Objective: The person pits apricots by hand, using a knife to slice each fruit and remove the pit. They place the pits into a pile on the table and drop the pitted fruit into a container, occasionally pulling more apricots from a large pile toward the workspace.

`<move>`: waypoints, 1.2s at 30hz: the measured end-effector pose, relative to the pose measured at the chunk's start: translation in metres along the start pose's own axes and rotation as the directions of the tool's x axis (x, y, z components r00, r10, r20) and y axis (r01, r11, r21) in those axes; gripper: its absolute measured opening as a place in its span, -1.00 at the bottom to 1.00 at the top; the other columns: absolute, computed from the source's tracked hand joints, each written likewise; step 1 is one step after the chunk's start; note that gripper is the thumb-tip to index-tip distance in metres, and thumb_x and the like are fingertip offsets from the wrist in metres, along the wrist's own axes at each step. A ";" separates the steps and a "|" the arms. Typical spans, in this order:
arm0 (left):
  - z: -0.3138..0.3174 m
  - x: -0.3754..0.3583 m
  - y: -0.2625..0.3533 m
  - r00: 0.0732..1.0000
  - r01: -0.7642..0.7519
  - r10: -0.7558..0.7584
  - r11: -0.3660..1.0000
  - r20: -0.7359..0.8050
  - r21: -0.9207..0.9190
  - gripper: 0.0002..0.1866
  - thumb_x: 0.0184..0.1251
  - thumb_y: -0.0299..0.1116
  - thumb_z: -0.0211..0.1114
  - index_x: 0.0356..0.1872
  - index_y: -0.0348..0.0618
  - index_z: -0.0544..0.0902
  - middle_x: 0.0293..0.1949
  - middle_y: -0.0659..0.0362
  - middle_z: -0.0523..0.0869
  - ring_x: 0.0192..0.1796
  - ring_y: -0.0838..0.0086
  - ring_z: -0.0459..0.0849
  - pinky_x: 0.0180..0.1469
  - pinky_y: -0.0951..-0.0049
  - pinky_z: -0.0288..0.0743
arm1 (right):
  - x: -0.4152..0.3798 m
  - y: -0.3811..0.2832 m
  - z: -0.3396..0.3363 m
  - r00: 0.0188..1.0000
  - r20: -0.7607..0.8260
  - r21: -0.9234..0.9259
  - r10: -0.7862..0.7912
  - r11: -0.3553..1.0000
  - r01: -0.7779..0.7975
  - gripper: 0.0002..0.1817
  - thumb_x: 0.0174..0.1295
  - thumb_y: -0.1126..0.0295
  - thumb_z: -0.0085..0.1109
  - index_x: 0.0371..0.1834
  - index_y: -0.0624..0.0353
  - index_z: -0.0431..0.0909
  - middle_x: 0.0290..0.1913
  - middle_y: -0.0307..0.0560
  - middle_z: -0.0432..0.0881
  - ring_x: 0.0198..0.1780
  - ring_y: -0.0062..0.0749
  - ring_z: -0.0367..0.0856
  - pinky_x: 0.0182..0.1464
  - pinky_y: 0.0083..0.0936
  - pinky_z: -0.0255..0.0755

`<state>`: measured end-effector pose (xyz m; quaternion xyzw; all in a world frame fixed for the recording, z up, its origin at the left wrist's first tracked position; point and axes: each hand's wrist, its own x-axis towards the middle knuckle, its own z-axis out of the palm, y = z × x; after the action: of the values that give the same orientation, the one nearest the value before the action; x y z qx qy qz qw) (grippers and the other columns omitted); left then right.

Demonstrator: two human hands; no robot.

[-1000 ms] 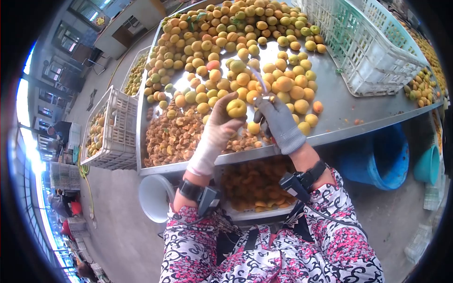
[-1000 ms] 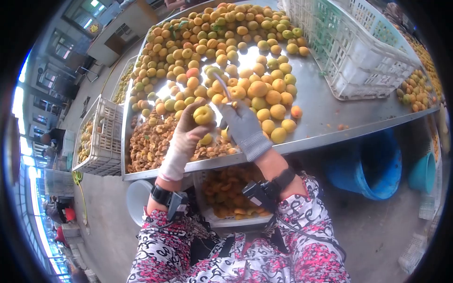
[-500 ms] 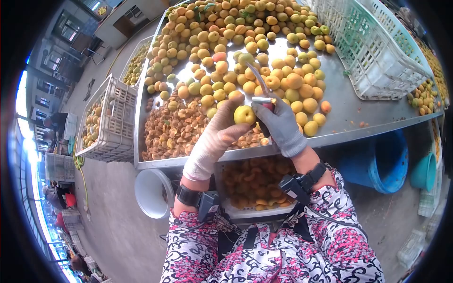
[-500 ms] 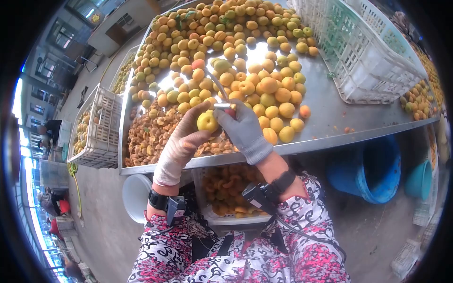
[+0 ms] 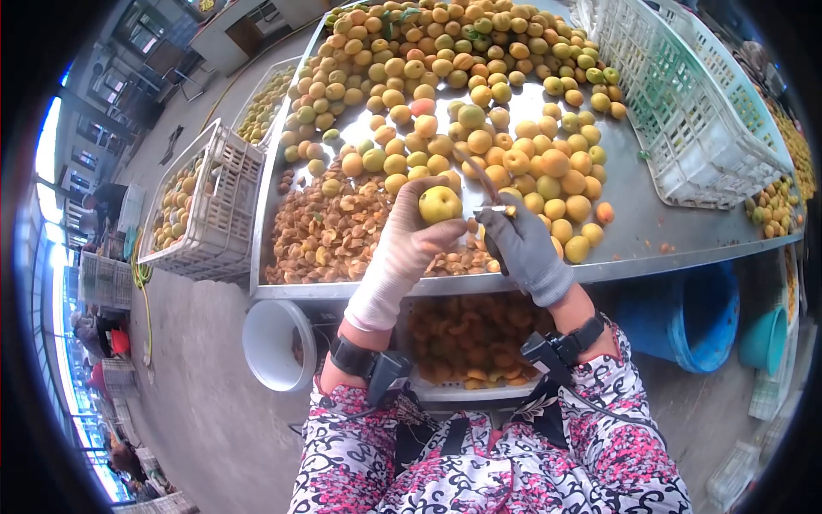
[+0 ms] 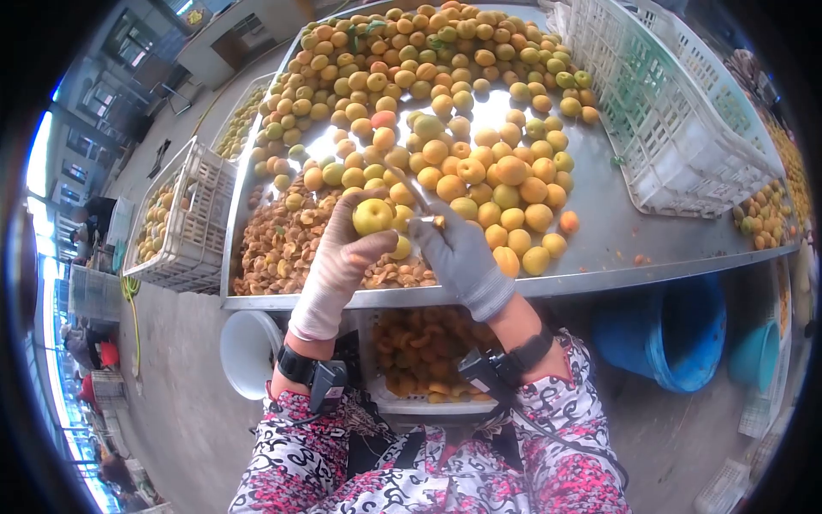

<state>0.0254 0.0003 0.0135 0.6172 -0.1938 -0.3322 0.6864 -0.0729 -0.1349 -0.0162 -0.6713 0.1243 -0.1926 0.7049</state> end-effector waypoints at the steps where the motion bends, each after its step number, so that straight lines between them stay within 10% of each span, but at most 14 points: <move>1: -0.003 0.001 -0.002 1.000 -0.020 0.021 0.998 0.011 -0.061 -0.32 0.07 -0.57 0.31 0.29 -0.11 0.30 -0.14 0.19 0.55 -0.16 0.55 0.57 -0.10 0.58 0.50 | -0.002 0.000 0.002 0.997 0.029 -0.118 -0.065 0.991 0.068 -0.75 0.38 0.28 0.05 -0.12 0.27 0.51 -0.54 -0.34 0.48 -0.52 -0.74 0.35 -0.49 -0.70 0.26; 4: -0.006 0.000 -0.003 0.998 -0.055 0.062 0.981 0.031 -0.185 -0.36 0.11 -0.56 0.29 0.27 -0.12 0.32 -0.11 0.19 0.56 -0.12 0.54 0.57 -0.07 0.55 0.49 | -0.007 -0.003 0.003 0.993 0.117 -0.299 -0.016 0.953 0.051 -0.77 0.38 0.30 0.02 -0.12 0.26 0.50 -0.49 -0.25 0.53 -0.44 -0.65 0.42 -0.38 -0.62 0.36; 6: -0.003 -0.003 0.002 0.999 -0.023 0.037 0.928 0.029 -0.373 -0.39 0.14 -0.52 0.28 0.27 -0.15 0.34 -0.02 0.18 0.56 -0.04 0.52 0.56 0.04 0.54 0.45 | -0.009 -0.001 0.007 0.988 0.140 -0.328 -0.068 0.938 0.112 -0.71 0.36 0.21 0.04 -0.04 0.19 0.46 -0.43 0.12 0.60 -0.37 -0.03 0.61 -0.35 -0.31 0.42; 9: -0.010 0.000 -0.001 0.996 -0.041 0.062 0.954 0.059 -0.297 -0.39 0.19 -0.42 0.30 0.29 -0.24 0.34 0.05 0.13 0.54 0.01 0.48 0.57 0.09 0.48 0.44 | -0.013 -0.004 0.012 0.989 0.142 -0.379 -0.027 0.922 0.080 -0.70 0.36 0.20 0.03 -0.03 0.18 0.44 -0.39 0.17 0.60 -0.29 0.09 0.59 -0.31 -0.23 0.42; 22: -0.011 -0.003 -0.004 0.985 -0.146 0.161 0.970 0.064 -0.192 -0.47 0.17 -0.49 0.30 0.20 -0.28 0.38 -0.02 0.11 0.59 -0.01 0.46 0.58 0.07 0.49 0.47 | -0.020 0.012 0.023 0.994 0.108 -0.437 0.018 0.899 0.031 -0.65 0.37 0.13 -0.01 -0.03 0.20 0.39 -0.44 0.16 0.60 -0.34 0.10 0.60 -0.36 -0.21 0.42; 30: 0.003 0.020 -0.038 0.999 0.032 -0.044 0.661 0.004 -0.750 -0.50 0.23 -0.09 0.35 0.04 -0.26 0.51 -0.18 0.08 0.65 -0.10 0.32 0.65 0.01 0.34 0.51 | -0.014 0.013 0.036 0.998 -0.012 -0.496 -0.061 0.867 0.047 -0.67 0.38 0.16 -0.01 -0.08 0.25 0.49 -0.40 0.14 0.60 -0.32 -0.01 0.62 -0.28 -0.32 0.45; 36: -0.012 0.005 0.003 0.994 -0.094 0.103 0.973 0.035 -0.210 -0.47 0.25 -0.29 0.31 0.19 -0.34 0.43 0.02 0.15 0.60 0.06 0.52 0.55 0.18 0.52 0.35 | -0.004 -0.009 0.012 0.992 0.099 -0.492 0.084 0.870 -0.025 -0.56 0.34 0.10 0.03 0.08 0.22 0.43 -0.32 0.28 0.62 -0.22 0.16 0.61 -0.23 -0.12 0.45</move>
<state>0.0380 0.0053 0.0140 0.5239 -0.2040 -0.3303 0.7582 -0.0724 -0.1227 -0.0064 -0.8341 0.1465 -0.0951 0.5233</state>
